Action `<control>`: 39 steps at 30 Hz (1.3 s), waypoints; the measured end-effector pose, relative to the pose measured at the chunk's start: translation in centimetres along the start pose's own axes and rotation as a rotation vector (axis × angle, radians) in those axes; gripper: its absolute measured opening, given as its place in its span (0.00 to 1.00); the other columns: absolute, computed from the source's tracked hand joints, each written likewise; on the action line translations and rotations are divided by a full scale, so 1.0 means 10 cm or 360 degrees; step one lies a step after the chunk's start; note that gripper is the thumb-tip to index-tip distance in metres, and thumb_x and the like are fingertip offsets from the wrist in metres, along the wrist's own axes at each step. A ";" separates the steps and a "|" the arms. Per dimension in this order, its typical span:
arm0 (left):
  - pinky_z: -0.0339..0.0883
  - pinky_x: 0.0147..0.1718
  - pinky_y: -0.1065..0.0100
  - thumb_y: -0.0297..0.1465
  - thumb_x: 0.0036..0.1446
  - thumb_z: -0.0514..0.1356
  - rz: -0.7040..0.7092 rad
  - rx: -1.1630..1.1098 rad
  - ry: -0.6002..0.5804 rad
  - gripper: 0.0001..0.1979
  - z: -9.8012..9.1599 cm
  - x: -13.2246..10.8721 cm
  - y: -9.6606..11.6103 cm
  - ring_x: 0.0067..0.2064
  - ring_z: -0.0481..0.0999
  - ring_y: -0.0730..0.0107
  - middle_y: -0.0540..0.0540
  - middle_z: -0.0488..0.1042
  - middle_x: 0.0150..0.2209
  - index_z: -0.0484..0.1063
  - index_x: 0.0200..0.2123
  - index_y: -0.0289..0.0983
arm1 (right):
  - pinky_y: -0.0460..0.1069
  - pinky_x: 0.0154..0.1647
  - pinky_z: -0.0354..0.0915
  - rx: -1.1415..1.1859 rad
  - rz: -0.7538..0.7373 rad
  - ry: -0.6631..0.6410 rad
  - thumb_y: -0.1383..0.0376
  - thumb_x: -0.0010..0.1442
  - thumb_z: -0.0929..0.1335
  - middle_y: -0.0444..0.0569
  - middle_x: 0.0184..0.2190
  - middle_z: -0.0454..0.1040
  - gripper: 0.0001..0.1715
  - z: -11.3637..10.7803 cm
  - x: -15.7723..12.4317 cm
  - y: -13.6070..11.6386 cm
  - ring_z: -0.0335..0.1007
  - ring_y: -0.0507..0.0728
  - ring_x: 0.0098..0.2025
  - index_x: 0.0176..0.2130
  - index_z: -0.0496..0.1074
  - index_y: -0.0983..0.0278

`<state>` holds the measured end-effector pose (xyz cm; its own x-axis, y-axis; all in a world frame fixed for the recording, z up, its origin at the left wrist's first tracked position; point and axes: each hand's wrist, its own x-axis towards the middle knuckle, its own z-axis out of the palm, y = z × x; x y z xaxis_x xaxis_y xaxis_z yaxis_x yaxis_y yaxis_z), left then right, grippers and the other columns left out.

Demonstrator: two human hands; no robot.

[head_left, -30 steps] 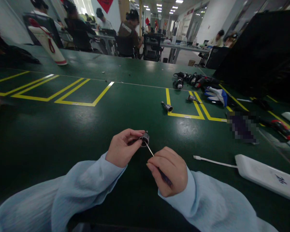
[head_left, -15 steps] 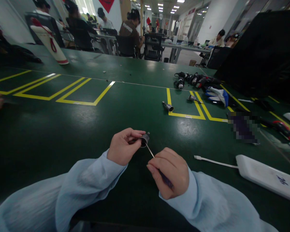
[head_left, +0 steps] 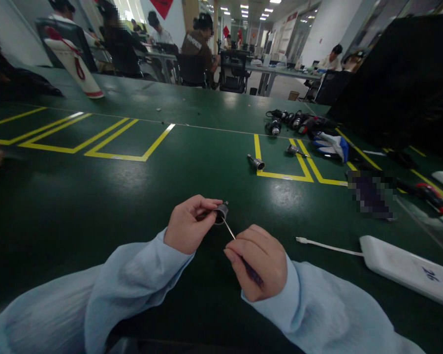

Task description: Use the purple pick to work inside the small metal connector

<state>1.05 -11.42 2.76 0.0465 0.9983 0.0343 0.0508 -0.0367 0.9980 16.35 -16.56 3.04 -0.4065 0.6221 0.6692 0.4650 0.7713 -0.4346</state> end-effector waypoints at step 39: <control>0.69 0.38 0.69 0.11 0.33 0.60 0.0249 -0.0385 0.0998 0.18 -0.86 2.08 -0.46 0.31 0.71 0.77 0.54 0.67 0.26 0.66 0.30 0.32 | 0.43 0.16 0.57 0.1063 0.1526 0.0826 0.60 0.45 0.67 0.37 0.13 0.65 0.10 0.60 0.63 1.00 0.58 0.47 0.15 0.27 0.68 0.65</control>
<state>-6.78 9.93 -0.67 -0.5543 0.8221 0.1301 -0.1370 -0.2443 0.9600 13.75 -4.08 -0.69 0.2942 0.9557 0.0110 -0.1450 0.0560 -0.9878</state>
